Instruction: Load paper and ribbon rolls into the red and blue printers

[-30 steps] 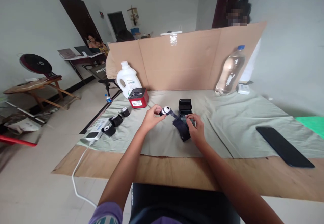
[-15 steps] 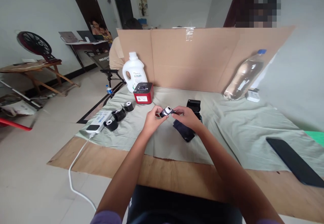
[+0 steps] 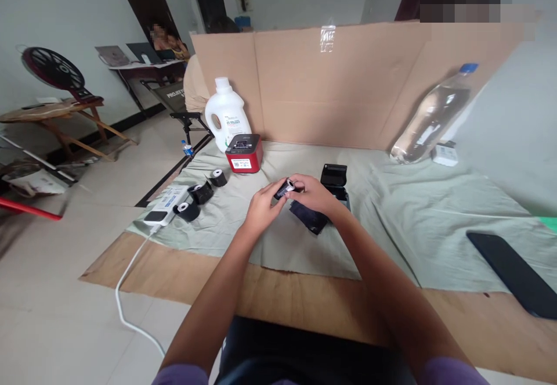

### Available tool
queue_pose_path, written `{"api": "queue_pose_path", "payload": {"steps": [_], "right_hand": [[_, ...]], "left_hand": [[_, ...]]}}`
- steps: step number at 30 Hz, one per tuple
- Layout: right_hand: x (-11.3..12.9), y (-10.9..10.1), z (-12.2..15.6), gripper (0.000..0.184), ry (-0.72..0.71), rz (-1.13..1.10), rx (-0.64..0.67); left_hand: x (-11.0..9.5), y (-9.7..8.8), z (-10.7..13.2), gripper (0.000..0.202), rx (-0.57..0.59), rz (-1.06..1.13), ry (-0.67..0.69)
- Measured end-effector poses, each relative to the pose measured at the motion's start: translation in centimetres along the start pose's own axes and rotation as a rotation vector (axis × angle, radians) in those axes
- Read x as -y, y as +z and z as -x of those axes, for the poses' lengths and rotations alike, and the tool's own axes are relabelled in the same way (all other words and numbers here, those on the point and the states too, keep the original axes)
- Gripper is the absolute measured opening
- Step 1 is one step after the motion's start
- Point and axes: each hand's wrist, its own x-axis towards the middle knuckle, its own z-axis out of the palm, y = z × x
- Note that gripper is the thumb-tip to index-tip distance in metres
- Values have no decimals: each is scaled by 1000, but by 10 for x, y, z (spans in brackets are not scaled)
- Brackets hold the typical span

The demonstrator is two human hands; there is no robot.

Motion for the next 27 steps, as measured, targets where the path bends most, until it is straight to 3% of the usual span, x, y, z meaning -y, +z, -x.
{"api": "queue_pose_path", "payload": {"steps": [4,7,13,22,27], "right_hand": [[-2,10,0,25,105,-20,-83],[-5,20,-3,19,136,-15,-168],[-12,25,-7,9,117,-84,-161],[-1,21,-3,29,160,-91,-179],[7,15,-2,31,137,-129,-200]], "left_hand": [[1,6,3,42,-81,8,-13],[0,8,4,46,-124,-52,-15],[-1,10,3,47,-63,-150,12],[1,14,5,75,-108,50,-42],[10,17,3,88,-104,401,-147]]}}
